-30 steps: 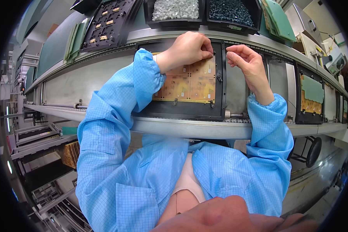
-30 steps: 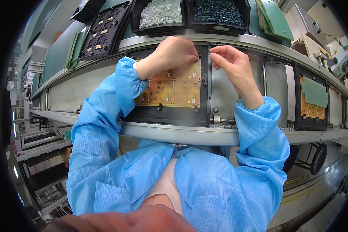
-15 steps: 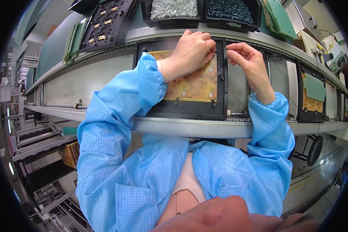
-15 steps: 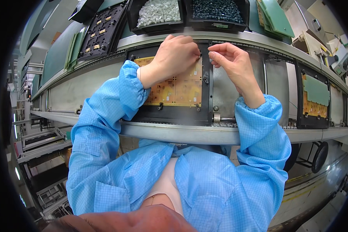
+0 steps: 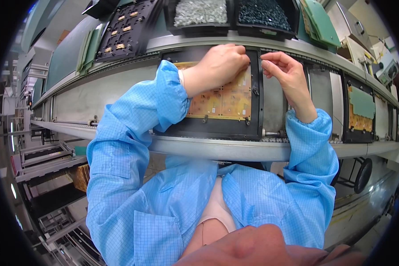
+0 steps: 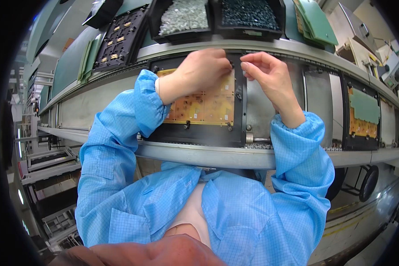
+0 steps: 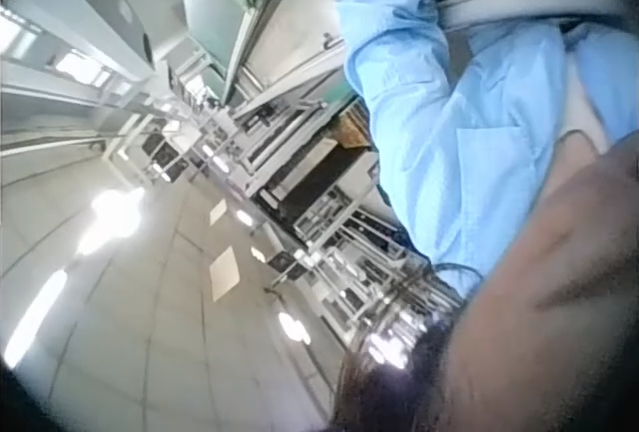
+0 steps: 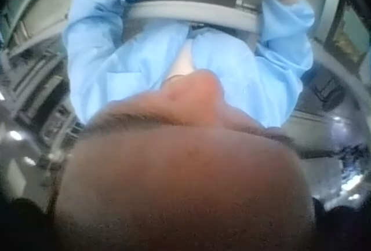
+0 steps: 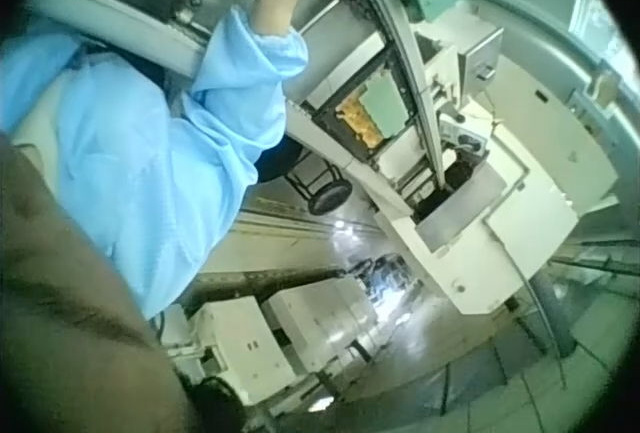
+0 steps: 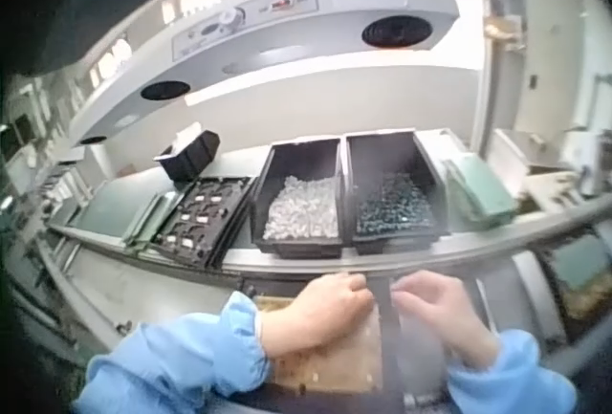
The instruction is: The person assembles electronic components onto a printed circuit board by hand, taking components from bins and placing them onto the board, which is held in a fixture.
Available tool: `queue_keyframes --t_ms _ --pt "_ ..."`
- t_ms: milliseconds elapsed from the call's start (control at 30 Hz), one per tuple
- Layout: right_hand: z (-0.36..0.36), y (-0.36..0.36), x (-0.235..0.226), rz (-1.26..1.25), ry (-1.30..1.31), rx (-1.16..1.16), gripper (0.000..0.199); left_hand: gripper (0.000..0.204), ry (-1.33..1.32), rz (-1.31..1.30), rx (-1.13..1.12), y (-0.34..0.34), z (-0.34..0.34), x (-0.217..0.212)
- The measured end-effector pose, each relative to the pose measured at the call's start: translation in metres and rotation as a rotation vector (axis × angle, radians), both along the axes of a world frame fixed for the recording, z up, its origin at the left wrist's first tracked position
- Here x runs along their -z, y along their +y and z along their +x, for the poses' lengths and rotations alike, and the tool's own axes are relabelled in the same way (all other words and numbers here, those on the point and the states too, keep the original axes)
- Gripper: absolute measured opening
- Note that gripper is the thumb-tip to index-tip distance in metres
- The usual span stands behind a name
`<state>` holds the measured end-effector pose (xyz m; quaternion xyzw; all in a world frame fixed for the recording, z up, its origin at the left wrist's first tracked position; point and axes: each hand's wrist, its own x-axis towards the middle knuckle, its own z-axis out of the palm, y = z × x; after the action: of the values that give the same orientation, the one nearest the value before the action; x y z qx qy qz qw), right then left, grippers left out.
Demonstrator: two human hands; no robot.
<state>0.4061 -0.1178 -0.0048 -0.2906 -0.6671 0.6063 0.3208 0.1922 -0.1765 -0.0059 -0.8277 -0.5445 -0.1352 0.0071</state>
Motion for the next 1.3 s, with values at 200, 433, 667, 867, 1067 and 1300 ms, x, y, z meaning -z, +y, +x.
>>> queue_keyframes --t_ms 200,433,667,867,1067,1300 --pt "0.021 -0.006 0.008 -0.173 0.063 0.042 0.025 0.008 -0.274 0.385 -0.142 0.014 -0.034 -0.011" --pt "0.024 0.000 0.024 -0.379 0.129 -0.009 0.029 0.013 -0.258 0.127 -0.216 0.067 -0.068 -0.022" --pt "0.029 0.015 0.032 -0.507 0.156 -0.109 0.029 0.013 -0.241 0.037 -0.153 0.079 -0.073 -0.022" --pt "0.035 0.013 0.028 -0.444 0.101 -0.070 0.027 0.013 -0.335 0.110 -0.127 0.074 -0.065 -0.023" --pt "0.035 0.014 0.025 -0.124 -0.155 -0.032 0.024 0.010 -0.627 0.103 -0.101 0.026 -0.050 -0.032" --pt "0.023 0.003 0.024 0.204 -0.392 0.033 0.011 0.010 -0.819 -0.075 -0.110 -0.032 -0.039 -0.018"
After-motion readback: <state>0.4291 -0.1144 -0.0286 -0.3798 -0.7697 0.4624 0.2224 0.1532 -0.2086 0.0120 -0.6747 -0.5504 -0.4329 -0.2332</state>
